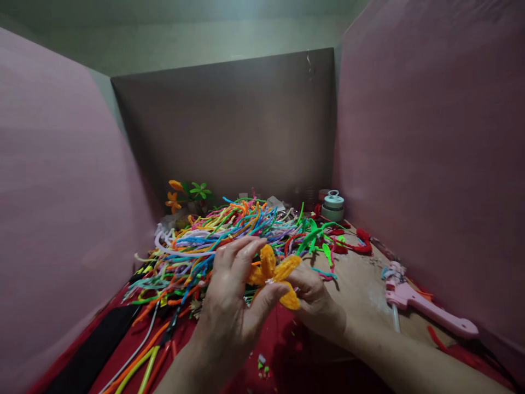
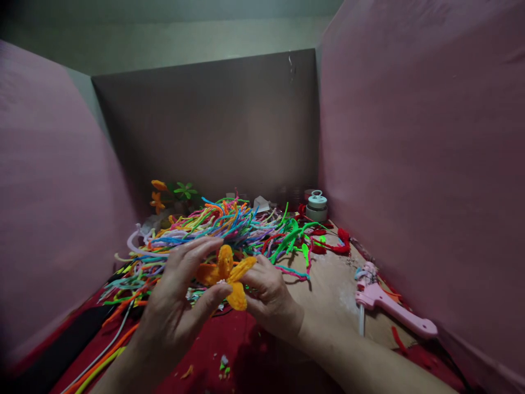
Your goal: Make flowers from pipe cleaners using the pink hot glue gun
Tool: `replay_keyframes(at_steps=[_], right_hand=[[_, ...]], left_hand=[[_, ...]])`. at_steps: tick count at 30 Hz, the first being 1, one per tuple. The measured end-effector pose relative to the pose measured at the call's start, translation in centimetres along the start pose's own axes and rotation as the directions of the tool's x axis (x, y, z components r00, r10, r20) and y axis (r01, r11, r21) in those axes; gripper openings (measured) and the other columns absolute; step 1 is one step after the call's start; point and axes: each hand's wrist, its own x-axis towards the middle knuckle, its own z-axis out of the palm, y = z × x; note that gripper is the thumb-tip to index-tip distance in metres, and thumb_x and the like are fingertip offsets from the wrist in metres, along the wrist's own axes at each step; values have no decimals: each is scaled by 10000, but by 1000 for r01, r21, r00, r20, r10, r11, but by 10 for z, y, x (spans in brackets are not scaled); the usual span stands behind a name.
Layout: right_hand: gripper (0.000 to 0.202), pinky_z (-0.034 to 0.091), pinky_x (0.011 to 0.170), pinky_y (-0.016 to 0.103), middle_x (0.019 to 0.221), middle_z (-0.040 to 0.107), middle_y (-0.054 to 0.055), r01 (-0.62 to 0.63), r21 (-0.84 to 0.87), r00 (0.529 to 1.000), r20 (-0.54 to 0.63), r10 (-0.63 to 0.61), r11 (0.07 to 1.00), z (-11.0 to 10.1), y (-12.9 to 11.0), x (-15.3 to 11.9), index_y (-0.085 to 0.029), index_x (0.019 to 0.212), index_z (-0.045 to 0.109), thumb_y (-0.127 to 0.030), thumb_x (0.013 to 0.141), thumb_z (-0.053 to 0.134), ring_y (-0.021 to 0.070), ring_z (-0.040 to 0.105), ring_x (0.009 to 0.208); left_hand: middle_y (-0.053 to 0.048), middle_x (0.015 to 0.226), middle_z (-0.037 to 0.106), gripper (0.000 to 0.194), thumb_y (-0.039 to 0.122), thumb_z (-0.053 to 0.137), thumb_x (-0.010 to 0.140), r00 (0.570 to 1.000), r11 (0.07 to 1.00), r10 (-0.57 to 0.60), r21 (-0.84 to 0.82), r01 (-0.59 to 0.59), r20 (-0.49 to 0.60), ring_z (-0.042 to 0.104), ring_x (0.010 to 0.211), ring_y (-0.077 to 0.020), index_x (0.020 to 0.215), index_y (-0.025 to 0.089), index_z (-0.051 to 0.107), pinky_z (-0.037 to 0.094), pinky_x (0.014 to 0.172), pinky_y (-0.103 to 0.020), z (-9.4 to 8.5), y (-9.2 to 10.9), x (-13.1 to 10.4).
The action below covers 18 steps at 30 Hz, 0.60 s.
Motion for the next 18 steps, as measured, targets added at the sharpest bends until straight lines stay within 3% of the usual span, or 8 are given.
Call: replay_keyframes(at_steps=[6,13,18], right_hand=[[412,403,728,327,765,602,19,8,47,999,-45,-6,999,1,-1,0,-219,803,607,-576,833,403,167,518,731],[407,390,707,324,702,579,8,27,-51,994,-103,-32,998,1,-5,3,-207,700,547,-558,840,395,152,484,663],[412,388,695,319,706,596,13,18,-70,995,-101,-25,997,1,-4,3,-206,722,576,-563,835,404,157,490,676]], left_hand=[[-125,1207,480,522,415,581,775,996,996,54,68,-59,66,423,1145,-268,1217,201,405,399,944,-423,11,-6,-2],[-169,1213,481,614,442,582,762,990,904,144,408,-131,0,423,1131,-334,1265,161,372,366,941,-507,16,1,-3],[-152,1205,480,580,425,567,779,993,931,113,346,-119,38,429,1131,-312,1264,177,369,386,934,-479,15,0,-3]])
